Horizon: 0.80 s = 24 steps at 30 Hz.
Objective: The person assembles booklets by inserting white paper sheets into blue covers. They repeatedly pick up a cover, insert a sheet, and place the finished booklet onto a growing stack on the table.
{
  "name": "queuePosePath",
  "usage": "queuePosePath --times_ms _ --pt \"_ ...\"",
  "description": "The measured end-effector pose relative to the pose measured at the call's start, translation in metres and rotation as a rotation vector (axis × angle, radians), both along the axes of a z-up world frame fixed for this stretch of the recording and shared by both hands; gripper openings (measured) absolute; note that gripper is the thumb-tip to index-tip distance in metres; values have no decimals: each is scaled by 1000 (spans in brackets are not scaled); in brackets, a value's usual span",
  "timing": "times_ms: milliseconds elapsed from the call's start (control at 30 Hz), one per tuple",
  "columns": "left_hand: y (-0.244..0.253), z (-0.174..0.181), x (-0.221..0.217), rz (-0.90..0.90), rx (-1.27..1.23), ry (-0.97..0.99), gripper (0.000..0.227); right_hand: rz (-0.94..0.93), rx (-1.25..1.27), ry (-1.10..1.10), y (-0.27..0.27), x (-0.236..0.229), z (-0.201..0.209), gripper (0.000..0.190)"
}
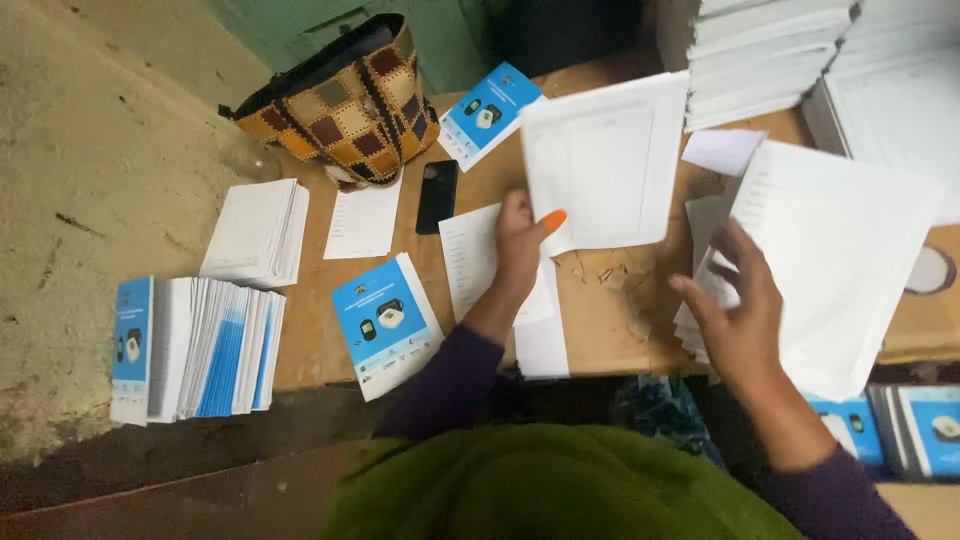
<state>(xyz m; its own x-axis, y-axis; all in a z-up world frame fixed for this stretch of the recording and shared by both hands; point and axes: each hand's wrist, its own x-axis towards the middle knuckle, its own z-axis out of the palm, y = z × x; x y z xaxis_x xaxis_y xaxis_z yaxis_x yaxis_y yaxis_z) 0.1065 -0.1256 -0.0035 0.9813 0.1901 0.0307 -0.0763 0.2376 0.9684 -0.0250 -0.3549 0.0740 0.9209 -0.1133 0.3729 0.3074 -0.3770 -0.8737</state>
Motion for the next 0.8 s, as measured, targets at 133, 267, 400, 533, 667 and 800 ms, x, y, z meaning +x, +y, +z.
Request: queuePosePath --times_ms 133,267,400,533,667,800 --pt "23 40 -69 -163 -14 -125 36 115 90 -50 6 33 -28 86" --pt "47 48 -106 -333 37 -343 35 705 324 44 10 49 -73 61" --pt "67 67 -122 -421 223 -588 27 646 455 -136 43 24 -59 42" --pt "66 57 -130 -313 223 -613 23 695 401 -142 47 24 -52 39" --pt "77 54 -131 -372 128 -562 21 727 415 -127 49 32 -62 47" --pt "81 36 -129 -411 28 -545 18 859 373 -159 43 43 -85 60"
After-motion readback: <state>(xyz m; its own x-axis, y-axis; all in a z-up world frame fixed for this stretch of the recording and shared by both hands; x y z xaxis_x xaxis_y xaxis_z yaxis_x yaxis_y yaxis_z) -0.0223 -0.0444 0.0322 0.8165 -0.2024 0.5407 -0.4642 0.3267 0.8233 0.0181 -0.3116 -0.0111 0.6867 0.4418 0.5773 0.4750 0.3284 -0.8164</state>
